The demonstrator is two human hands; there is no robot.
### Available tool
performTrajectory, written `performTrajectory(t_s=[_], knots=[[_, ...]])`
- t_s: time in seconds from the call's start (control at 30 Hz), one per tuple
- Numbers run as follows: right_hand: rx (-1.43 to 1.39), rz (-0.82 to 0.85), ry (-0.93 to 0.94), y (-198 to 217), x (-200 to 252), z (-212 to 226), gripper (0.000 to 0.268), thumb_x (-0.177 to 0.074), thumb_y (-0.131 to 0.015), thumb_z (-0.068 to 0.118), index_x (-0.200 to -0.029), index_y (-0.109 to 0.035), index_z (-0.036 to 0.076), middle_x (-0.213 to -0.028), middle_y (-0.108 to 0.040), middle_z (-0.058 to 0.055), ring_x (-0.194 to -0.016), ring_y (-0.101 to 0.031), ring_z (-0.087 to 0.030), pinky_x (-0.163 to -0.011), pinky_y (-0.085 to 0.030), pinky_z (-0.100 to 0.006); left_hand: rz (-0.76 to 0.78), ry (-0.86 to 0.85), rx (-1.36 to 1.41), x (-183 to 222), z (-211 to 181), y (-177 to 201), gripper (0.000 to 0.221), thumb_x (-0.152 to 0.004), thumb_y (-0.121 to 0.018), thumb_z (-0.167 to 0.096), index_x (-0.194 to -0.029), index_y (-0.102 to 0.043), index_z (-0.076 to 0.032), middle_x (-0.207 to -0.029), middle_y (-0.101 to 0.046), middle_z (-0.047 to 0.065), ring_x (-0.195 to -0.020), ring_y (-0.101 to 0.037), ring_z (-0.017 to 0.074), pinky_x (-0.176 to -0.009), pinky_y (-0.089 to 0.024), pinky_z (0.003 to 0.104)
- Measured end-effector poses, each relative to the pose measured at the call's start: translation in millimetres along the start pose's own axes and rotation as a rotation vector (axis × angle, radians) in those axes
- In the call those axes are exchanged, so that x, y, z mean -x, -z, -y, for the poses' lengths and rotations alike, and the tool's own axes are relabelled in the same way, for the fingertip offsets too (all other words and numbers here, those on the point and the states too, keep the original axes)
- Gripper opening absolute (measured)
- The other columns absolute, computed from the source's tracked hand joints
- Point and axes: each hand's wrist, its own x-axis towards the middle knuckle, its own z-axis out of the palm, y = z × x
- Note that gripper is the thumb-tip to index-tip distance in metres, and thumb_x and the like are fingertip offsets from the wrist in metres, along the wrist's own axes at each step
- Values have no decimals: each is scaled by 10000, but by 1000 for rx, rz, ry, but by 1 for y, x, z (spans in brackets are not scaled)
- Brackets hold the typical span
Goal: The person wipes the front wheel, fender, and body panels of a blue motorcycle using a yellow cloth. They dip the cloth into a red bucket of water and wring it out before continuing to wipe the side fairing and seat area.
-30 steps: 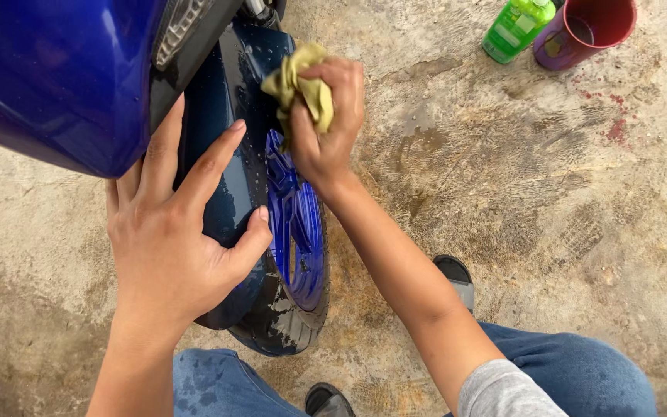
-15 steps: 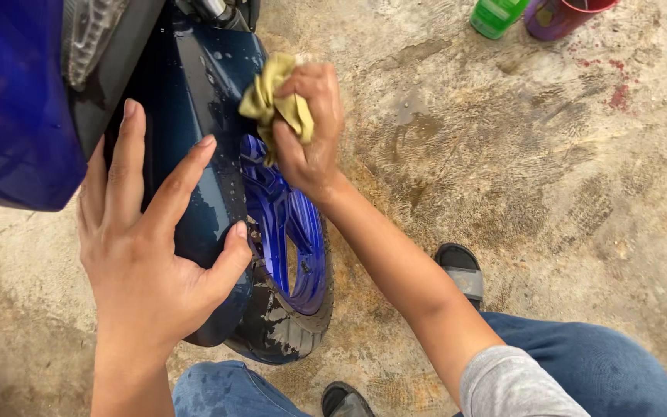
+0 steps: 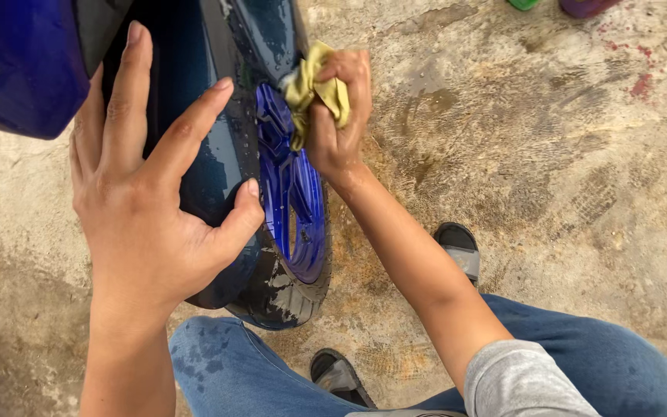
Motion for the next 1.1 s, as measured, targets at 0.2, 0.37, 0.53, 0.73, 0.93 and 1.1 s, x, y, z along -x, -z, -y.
performTrajectory(t_s=[0.2,0.37,0.53,0.73,0.93,1.1], knots=[[387,133,180,-23,-64,-42,138,-977,-579,106,-1098,-598,44,-931,-567,-107,-863,-521,-241,-742,-438,-396,-34,9,-10,1,-4,-4,677,-771,-834,-313,-1428,-719,-196,-1685,-334,149,-1498,-413,399,-1241,-374,546],[-156,37,-138,1,-18,-21,241,-1022,-465,5,-1257,-514,27,-1082,-546,-42,-988,-547,-115,-897,-490,-306,-38,28,29,14,6,-9,706,-789,-831,-315,-1467,-678,-194,-1675,-348,156,-1488,-405,414,-1237,-369,539],[-298,148,-418,27,-15,38,219,-1056,-487,46,-1274,-505,36,-1052,-569,-74,-874,-529,-133,-814,-483,-300,-125,90,99,15,4,-20,879,-861,-796,-331,-1602,-391,-88,-1616,-377,164,-1527,-333,425,-1281,-320,574],[147,467,35,3,-68,125,426,-1013,-663,101,-1383,-463,31,-1261,-582,-142,-1148,-613,-253,-1004,-517,-392,-201,188,120,16,-4,-33,833,-1020,-638,-387,-1626,-260,43,-1690,-297,226,-1594,-259,404,-1310,-216,569],[278,813,221,18,-68,201,537,-936,-714,184,-1410,-511,36,-1448,-559,-202,-1349,-579,-358,-1148,-476,-464,-264,187,231,64,-17,-46,793,-1032,-529,-318,-1612,-184,96,-1695,-182,299,-1613,-182,431,-1344,-160,523],[419,820,307,-15,-113,172,408,-1032,-690,173,-1381,-528,36,-1280,-659,-212,-1192,-678,-385,-1019,-540,-478,-300,180,471,83,-21,-54,819,-1076,-564,-294,-1625,-102,100,-1712,-83,303,-1627,-109,458,-1356,-154,515]])
